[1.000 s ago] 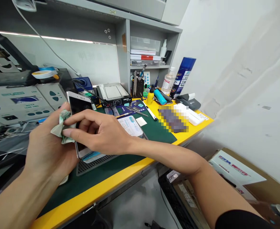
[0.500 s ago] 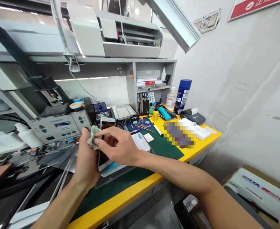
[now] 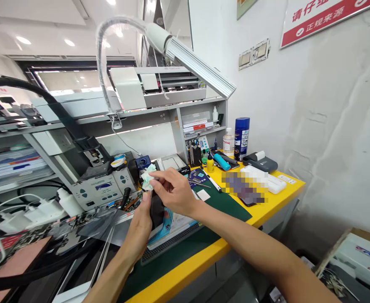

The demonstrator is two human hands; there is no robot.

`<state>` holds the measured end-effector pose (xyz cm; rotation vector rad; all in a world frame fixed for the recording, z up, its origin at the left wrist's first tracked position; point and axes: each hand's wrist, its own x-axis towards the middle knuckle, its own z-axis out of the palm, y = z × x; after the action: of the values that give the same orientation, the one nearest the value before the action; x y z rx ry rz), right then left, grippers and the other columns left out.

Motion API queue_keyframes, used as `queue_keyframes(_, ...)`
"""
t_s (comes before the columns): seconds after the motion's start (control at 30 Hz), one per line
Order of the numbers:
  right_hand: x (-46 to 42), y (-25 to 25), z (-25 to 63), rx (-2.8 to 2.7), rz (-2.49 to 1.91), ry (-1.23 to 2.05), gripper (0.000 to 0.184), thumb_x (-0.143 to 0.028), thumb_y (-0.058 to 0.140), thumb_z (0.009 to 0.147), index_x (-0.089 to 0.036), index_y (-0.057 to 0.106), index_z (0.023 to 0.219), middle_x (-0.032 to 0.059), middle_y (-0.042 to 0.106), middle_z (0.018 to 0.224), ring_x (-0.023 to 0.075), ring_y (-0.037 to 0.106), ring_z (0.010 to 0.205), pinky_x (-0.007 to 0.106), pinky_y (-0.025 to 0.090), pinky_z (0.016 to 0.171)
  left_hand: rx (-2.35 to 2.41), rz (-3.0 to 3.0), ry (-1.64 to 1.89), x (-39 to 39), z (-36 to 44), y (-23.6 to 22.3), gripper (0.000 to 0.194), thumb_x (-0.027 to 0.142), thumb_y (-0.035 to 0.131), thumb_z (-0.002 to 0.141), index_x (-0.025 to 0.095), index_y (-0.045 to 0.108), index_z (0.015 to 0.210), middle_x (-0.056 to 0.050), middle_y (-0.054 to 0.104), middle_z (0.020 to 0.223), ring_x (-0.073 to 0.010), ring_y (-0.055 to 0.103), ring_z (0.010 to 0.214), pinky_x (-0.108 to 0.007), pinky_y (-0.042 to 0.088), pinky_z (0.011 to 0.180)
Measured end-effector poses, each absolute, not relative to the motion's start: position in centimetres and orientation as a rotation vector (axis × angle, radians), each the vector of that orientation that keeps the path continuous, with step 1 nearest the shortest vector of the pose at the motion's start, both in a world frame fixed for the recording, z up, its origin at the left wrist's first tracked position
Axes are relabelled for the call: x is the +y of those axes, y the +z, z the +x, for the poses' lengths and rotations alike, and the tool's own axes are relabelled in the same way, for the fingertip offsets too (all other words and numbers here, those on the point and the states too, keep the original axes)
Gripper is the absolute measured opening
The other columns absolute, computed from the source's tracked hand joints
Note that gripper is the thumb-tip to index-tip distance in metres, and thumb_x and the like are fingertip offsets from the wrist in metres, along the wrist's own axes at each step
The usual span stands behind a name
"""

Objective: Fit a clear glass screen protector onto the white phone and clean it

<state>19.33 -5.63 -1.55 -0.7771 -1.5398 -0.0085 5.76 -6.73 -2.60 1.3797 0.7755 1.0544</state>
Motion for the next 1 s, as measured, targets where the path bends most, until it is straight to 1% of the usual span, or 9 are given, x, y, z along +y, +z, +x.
queue_keyframes(0.13, -5.6, -1.1, 20.2, -1.519, -0.807, 0.038, 0.025, -0.034, 0.062, 0.094, -0.02, 0.072, 0.112, 0.0018, 0.058, 0.079, 0.0134, 0.052, 0.068, 0.027, 0.045, 0.062, 0.807, 1.471, 1.105, -7.2, 6.0, -2.2, 0.065, 0.075, 0.048, 0.085, 0.02, 0.065, 0.115, -0.006, 0.066, 0.082, -0.0185, 0.058, 0.067, -0.029, 0.046, 0.064)
queue_keyframes(0.23, -5.4, -0.9, 20.7, -1.509, -0.808, 0.159, 0.027, -0.037, 0.063, 0.094, -0.019, 0.074, 0.11, 0.0019, 0.057, 0.08, 0.0123, 0.051, 0.066, 0.026, 0.043, 0.059, 0.82, 1.457, 1.083, -7.4, 6.0, -2.0, 0.06, 0.072, 0.049, 0.087, 0.02, 0.065, 0.112, -0.006, 0.068, 0.082, -0.0183, 0.059, 0.067, -0.029, 0.047, 0.063)
queue_keyframes(0.37, -5.0, -1.0, 21.4, -1.507, -0.792, 0.296, 0.03, -0.04, 0.064, 0.093, -0.021, 0.076, 0.113, 0.0029, 0.059, 0.081, 0.013, 0.052, 0.068, 0.026, 0.044, 0.06, 0.819, 1.435, 1.053, -7.5, 5.8, -1.7, 0.057, 0.069, 0.049, 0.089, 0.018, 0.065, 0.106, -0.007, 0.069, 0.082, -0.0184, 0.06, 0.067, -0.03, 0.048, 0.064)
queue_keyframes(0.53, -4.2, -1.0, 22.3, -1.497, -0.836, 0.362, 0.029, -0.041, 0.068, 0.089, -0.019, 0.079, 0.104, 0.0037, 0.064, 0.078, 0.0131, 0.054, 0.068, 0.026, 0.043, 0.059, 0.817, 1.381, 1.085, -7.2, 5.9, -1.7, 0.062, 0.073, 0.053, 0.084, 0.016, 0.066, 0.106, -0.007, 0.069, 0.08, -0.0194, 0.061, 0.064, -0.031, 0.05, 0.063)
queue_keyframes(0.63, -3.8, -1.0, 22.6, -1.477, -0.845, 0.415, 0.029, -0.04, 0.069, 0.087, -0.017, 0.08, 0.102, 0.0059, 0.069, 0.084, 0.0147, 0.059, 0.073, 0.028, 0.047, 0.064, 0.796, 1.356, 1.075, -7.0, 5.8, -2.0, 0.067, 0.076, 0.052, 0.082, 0.015, 0.066, 0.104, -0.008, 0.07, 0.083, -0.0185, 0.062, 0.063, -0.031, 0.051, 0.061)
queue_keyframes(0.73, -3.5, -1.0, 22.7, -1.465, -0.847, 0.476, 0.03, -0.04, 0.071, 0.085, -0.016, 0.08, 0.1, 0.0075, 0.073, 0.088, 0.0175, 0.064, 0.079, 0.03, 0.051, 0.071, 0.777, 1.298, 1.019, -6.6, 5.5, -2.0, 0.074, 0.08, 0.054, 0.078, 0.013, 0.066, 0.109, -0.01, 0.07, 0.087, -0.0182, 0.062, 0.063, -0.028, 0.05, 0.056)
queue_keyframes(0.9, -3.2, -1.1, 23.2, -1.463, -0.837, 0.573, 0.031, -0.042, 0.07, 0.085, -0.016, 0.079, 0.097, 0.0085, 0.076, 0.092, 0.0218, 0.067, 0.088, 0.035, 0.054, 0.081, 0.72, 1.219, 0.895, -6.2, 4.6, -1.3, 0.074, 0.077, 0.056, 0.079, 0.012, 0.066, 0.114, -0.01, 0.071, 0.084, -0.0181, 0.064, 0.062, -0.025, 0.047, 0.049)
queue_keyframes(0.97, -3.2, -1.0, 23.4, -1.447, -0.878, 0.581, 0.031, -0.043, 0.071, 0.083, -0.015, 0.079, 0.094, 0.0078, 0.075, 0.088, 0.0207, 0.067, 0.083, 0.033, 0.053, 0.076, 0.703, 1.166, 0.893, -6.1, 4.4, -1.1, 0.072, 0.075, 0.057, 0.08, 0.012, 0.067, 0.113, -0.01, 0.072, 0.083, -0.0176, 0.065, 0.06, -0.025, 0.048, 0.048)
queue_keyframes(1.0, -3.2, -1.0, 23.5, -1.435, -0.907, 0.589, 0.032, -0.044, 0.072, 0.082, -0.014, 0.079, 0.093, 0.0064, 0.074, 0.081, 0.0186, 0.065, 0.075, 0.03, 0.052, 0.069, 0.684, 1.139, 0.891, -6.1, 4.3, -1.0, 0.071, 0.074, 0.057, 0.08, 0.013, 0.067, 0.114, -0.01, 0.072, 0.084, -0.0175, 0.065, 0.06, -0.025, 0.049, 0.05)
